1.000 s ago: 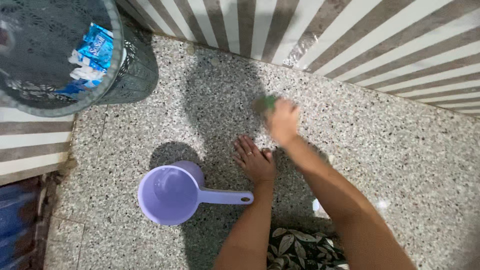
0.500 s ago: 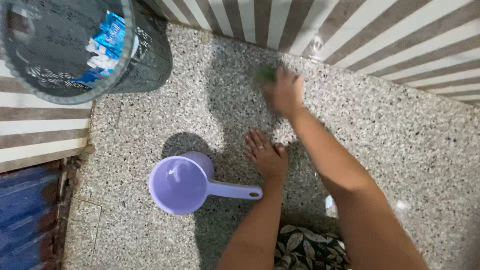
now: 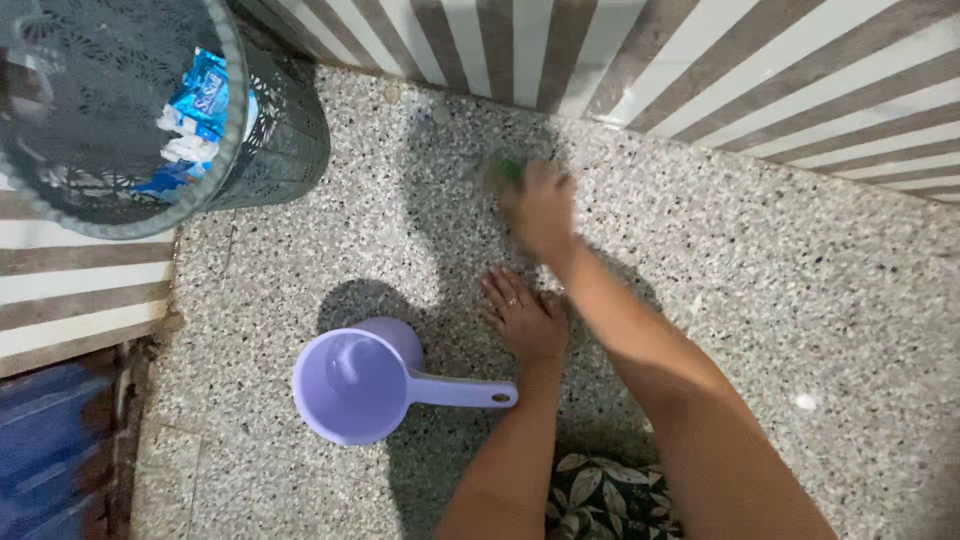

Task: The person sits on a speckled floor and uses a green sponge to scrub the surface. They repeatedly scoop water from a bucket using a purple scoop and pour it onto the floor to aid in cleaning, focusing on the area near a striped wall and a floor drain.

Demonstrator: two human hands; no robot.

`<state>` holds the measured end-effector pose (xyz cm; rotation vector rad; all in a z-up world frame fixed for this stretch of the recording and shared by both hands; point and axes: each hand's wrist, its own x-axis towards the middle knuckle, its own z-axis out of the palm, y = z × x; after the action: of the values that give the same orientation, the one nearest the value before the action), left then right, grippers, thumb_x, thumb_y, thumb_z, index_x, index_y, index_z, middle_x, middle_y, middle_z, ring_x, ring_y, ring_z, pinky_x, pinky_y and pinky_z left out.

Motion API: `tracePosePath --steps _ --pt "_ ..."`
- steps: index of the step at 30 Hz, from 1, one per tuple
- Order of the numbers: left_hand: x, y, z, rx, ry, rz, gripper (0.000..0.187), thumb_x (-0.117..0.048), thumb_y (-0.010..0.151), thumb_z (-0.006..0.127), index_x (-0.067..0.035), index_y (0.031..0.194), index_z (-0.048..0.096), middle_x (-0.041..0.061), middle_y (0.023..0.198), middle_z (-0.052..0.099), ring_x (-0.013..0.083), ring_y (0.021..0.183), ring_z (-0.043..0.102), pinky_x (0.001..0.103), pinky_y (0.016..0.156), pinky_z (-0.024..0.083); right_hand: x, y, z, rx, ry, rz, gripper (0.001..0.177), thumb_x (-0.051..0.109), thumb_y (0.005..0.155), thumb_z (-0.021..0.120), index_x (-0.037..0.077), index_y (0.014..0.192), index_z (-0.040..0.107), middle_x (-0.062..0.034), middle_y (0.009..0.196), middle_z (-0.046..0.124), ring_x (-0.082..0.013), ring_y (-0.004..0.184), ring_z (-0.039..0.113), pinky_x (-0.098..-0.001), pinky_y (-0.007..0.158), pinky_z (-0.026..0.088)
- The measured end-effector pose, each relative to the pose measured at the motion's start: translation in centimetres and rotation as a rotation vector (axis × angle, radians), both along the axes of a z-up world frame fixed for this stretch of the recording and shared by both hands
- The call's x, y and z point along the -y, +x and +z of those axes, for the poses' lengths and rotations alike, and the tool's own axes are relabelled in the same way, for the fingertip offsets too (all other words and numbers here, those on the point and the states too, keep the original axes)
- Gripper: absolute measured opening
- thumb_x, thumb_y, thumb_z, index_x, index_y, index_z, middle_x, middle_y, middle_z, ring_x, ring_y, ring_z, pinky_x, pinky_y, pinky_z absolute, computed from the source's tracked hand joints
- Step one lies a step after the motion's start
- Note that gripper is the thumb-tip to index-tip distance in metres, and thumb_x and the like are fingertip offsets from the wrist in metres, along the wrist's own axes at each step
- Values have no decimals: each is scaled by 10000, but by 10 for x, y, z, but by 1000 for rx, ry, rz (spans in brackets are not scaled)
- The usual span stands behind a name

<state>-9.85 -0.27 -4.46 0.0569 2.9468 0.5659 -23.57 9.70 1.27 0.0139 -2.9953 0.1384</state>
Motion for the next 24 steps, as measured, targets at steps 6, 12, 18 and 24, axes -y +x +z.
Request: tracePosePath --steps 6,12,18,24 --pt "-3 -7 18 103 -51 -3 817 -382 925 436 4 1592 164 194 1698 69 405 1564 7 646 1213 20 -33 20 4 211 99 -12 687 203 860 653 499 1456 484 -148 1320 539 -372 1100 519 -530 862 417" --pt "-9 -11 10 80 -92 -24 838 -400 958 439 8 1621 130 198 1706 33 399 1565 -9 632 1217 27 -70 84 -17 169 291 -56 361 320 929 506 311 1267 632 -168 1301 595 -363 1107 557 -574 889 407" --pt "-5 -10 -2 95 -56 -225 782 -438 952 439 -19 1575 220 179 1676 85 394 1548 47 626 1218 54 -169 110 -25 24 54 -617 494 262 933 559 316 1423 595 -207 1187 602 -376 1050 545 -587 881 355" --pt "-11 7 0 41 -74 -526 725 -377 969 445 -12 1578 293 174 1695 148 394 1560 109 634 1226 84 -160 193 -54 347 -1 -125 538 260 1009 566 480 1493 484 -171 1062 552 -356 1011 505 -552 893 363"
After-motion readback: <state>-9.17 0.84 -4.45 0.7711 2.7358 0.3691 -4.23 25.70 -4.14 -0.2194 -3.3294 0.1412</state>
